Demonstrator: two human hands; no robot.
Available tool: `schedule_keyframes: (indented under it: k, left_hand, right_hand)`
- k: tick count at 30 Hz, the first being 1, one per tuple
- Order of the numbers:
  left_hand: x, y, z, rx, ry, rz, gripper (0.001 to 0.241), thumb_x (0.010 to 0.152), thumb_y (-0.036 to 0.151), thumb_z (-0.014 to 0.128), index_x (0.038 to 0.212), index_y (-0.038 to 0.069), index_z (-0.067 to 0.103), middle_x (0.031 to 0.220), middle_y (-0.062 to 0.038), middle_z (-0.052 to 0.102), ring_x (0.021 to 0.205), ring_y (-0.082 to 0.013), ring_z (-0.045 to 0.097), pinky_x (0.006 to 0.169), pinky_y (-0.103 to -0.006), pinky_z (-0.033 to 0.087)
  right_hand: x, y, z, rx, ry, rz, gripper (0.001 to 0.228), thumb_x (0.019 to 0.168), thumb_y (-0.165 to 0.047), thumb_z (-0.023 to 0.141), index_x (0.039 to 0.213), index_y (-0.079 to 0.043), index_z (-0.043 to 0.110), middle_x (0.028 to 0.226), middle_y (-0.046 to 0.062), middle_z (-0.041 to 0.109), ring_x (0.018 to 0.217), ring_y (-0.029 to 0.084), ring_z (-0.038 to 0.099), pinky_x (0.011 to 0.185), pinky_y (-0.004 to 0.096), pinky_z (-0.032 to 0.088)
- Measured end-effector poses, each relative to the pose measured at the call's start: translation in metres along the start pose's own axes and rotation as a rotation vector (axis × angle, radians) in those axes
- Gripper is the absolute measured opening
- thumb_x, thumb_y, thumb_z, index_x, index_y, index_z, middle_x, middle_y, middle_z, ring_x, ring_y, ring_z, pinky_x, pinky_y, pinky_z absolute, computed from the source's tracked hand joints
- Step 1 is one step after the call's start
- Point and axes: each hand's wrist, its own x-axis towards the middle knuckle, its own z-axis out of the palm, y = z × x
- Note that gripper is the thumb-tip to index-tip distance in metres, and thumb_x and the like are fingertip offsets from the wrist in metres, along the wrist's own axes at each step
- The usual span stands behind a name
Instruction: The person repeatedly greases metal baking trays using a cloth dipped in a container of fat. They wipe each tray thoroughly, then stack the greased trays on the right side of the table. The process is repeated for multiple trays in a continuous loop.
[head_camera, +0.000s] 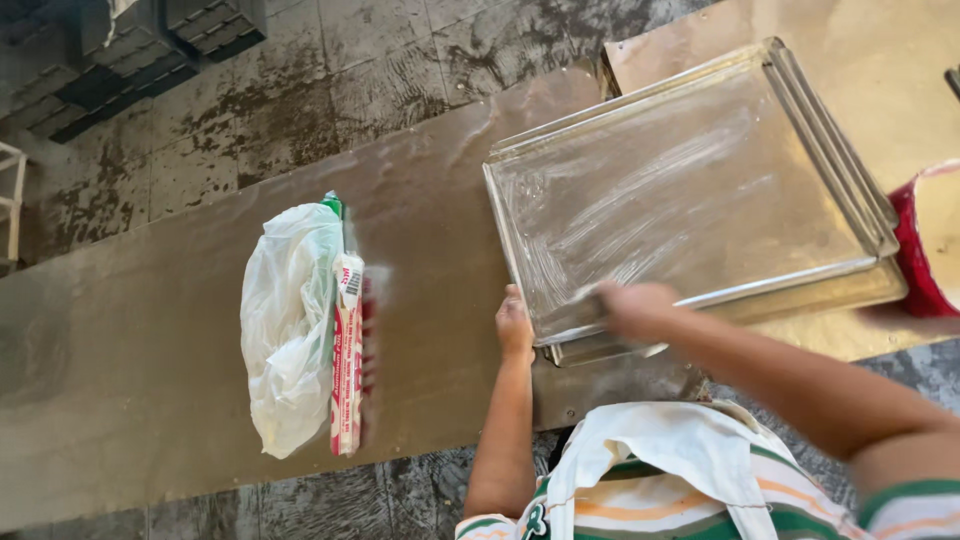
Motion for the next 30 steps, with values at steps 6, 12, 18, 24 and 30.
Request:
schedule_keyframes:
  k: [6, 12, 18, 24, 30]
  left_hand:
    - [0.005, 0.027, -0.002, -0.352, -0.15, -0.501, 0.043, 0.106, 0.037, 0.056, 0.106, -0.002, 0.074, 0.081, 0.003, 0.06, 0.077, -0.0097, 0.05, 0.071, -0.0294, 0.044]
    - [0.009, 0.052, -0.006, -0.205, -0.143, -0.47, 0.041, 0.106, 0.035, 0.053, 0.106, -0.002, 0.072, 0.074, 0.0, 0.06, 0.071, -0.0113, 0.05, 0.068, -0.0312, 0.045]
    - [0.005, 0.049, -0.007, -0.128, -0.159, -0.401, 0.039, 0.106, 0.034, 0.054, 0.097, -0.001, 0.069, 0.068, -0.003, 0.054, 0.064, -0.0134, 0.046, 0.06, -0.0346, 0.042]
    - [0.003, 0.053, -0.019, 0.03, -0.202, -0.349, 0.042, 0.105, 0.036, 0.053, 0.088, 0.0, 0.066, 0.065, -0.012, 0.056, 0.06, -0.0216, 0.049, 0.06, -0.0383, 0.044]
    - [0.01, 0.045, -0.019, 0.221, -0.247, -0.197, 0.045, 0.104, 0.039, 0.053, 0.088, 0.0, 0.065, 0.076, -0.023, 0.064, 0.072, -0.0424, 0.06, 0.067, -0.0488, 0.048]
  right_hand:
    - [-0.053, 0.228, -0.064, 0.435, 0.352, 0.542, 0.061, 0.099, -0.029, 0.068, 0.15, -0.003, 0.046, 0.113, 0.029, 0.072, 0.092, 0.041, 0.075, 0.083, 0.055, 0.059]
    - [-0.014, 0.174, -0.054, 0.437, 0.796, 0.296, 0.034, 0.105, -0.024, 0.047, 0.121, -0.006, 0.071, 0.115, 0.021, 0.075, 0.109, 0.036, 0.073, 0.096, 0.049, 0.056]
    - [0.051, -0.015, -0.005, 0.038, 0.335, 0.072, 0.035, 0.106, -0.029, 0.035, 0.132, -0.008, 0.046, 0.114, 0.022, 0.074, 0.107, 0.041, 0.071, 0.09, 0.053, 0.056]
    - [0.017, 0.152, -0.077, 0.198, 0.458, 0.275, 0.056, 0.095, -0.045, 0.062, 0.134, -0.008, 0.048, 0.113, 0.023, 0.073, 0.103, 0.041, 0.072, 0.089, 0.052, 0.055]
    - [0.076, 0.26, -0.12, 0.064, 0.655, 0.465, 0.059, 0.101, -0.045, 0.044, 0.141, -0.002, 0.049, 0.12, 0.028, 0.069, 0.108, 0.043, 0.069, 0.089, 0.054, 0.052]
